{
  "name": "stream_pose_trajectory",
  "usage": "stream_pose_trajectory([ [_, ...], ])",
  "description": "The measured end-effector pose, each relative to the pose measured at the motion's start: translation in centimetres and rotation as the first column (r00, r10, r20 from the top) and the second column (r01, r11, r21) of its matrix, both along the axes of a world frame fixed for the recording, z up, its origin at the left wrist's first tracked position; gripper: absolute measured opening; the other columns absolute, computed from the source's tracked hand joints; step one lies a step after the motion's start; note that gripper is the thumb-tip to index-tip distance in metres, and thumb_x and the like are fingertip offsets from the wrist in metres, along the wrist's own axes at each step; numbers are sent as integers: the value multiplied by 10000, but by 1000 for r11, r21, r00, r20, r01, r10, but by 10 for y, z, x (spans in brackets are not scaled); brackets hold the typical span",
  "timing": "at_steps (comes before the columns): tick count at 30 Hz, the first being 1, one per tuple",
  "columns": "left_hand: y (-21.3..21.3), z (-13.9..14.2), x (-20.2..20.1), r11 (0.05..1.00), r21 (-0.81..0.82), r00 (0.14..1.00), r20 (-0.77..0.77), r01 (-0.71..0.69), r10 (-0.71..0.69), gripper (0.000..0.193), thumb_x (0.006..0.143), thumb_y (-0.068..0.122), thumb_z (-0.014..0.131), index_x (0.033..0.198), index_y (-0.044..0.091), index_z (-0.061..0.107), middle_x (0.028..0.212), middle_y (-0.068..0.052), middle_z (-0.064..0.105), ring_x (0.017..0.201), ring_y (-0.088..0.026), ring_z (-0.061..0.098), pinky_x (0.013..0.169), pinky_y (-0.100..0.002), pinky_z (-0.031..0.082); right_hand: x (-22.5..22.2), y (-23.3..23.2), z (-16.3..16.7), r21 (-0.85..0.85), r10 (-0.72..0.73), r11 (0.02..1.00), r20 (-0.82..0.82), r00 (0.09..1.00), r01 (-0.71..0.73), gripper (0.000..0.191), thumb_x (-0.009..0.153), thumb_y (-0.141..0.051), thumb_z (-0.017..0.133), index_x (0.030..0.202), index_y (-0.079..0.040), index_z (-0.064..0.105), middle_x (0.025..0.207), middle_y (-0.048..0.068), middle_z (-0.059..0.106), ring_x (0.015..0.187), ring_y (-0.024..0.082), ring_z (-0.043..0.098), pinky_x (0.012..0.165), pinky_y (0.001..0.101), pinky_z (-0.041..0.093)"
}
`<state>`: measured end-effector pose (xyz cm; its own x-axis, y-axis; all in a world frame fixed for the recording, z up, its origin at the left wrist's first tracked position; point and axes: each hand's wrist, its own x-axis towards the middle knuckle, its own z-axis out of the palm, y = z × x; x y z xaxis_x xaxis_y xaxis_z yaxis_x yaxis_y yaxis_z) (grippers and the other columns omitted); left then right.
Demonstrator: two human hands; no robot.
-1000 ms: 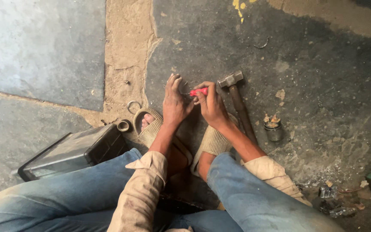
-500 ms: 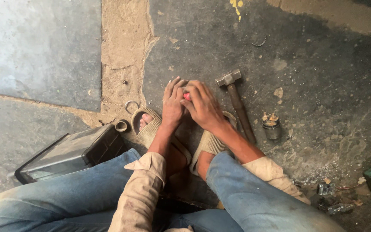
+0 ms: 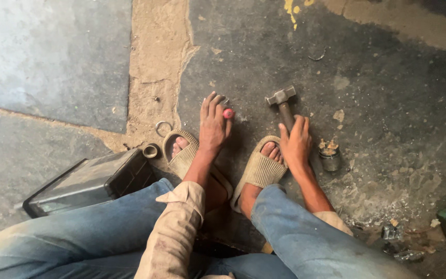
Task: The person sits on the floor and repeatedly hammers a small cylindrical metal part with a hammer while holding it with a red-handled tool. The person occasionally repositions the part and continues striking it.
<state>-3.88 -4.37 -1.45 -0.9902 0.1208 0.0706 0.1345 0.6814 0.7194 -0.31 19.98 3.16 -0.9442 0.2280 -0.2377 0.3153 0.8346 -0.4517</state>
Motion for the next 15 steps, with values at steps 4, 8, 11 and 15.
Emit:
stream_pose_trajectory([
  [4,4,0,-3,1000,-19,1000,0,-5,5,351,838,108,715,1164,48,602,1402,-185,527,1436,-409,409,1228,-564,313,-16,0,12,-185,39,982,14,999,-36,397,1028,-312,671,1210,33,595,1025,274,664,931,455,663,793,515,505],
  [8,7,3,-8,997,-78,999,-32,-12,10,379,830,133,731,1173,38,601,1384,-173,534,1432,-402,407,1224,-606,277,-28,-10,81,-410,62,912,94,994,-18,411,988,-362,640,1112,30,635,839,184,699,748,312,684,659,422,532],
  [11,6,3,-8,997,-73,999,-27,-18,16,370,833,145,740,1159,43,597,1389,-174,532,1439,-395,408,1234,-599,282,-17,-17,142,-620,36,780,-85,996,-81,414,1022,-369,602,1119,31,632,827,132,668,712,213,635,656,358,533],
  [15,4,5,-7,997,-72,1000,-24,-6,4,426,829,148,746,1206,20,593,1394,-164,533,1440,-381,414,1245,-596,283,-24,-41,155,-441,233,856,-137,963,-270,393,1005,-337,647,1117,39,623,854,172,675,745,255,658,652,364,539],
])
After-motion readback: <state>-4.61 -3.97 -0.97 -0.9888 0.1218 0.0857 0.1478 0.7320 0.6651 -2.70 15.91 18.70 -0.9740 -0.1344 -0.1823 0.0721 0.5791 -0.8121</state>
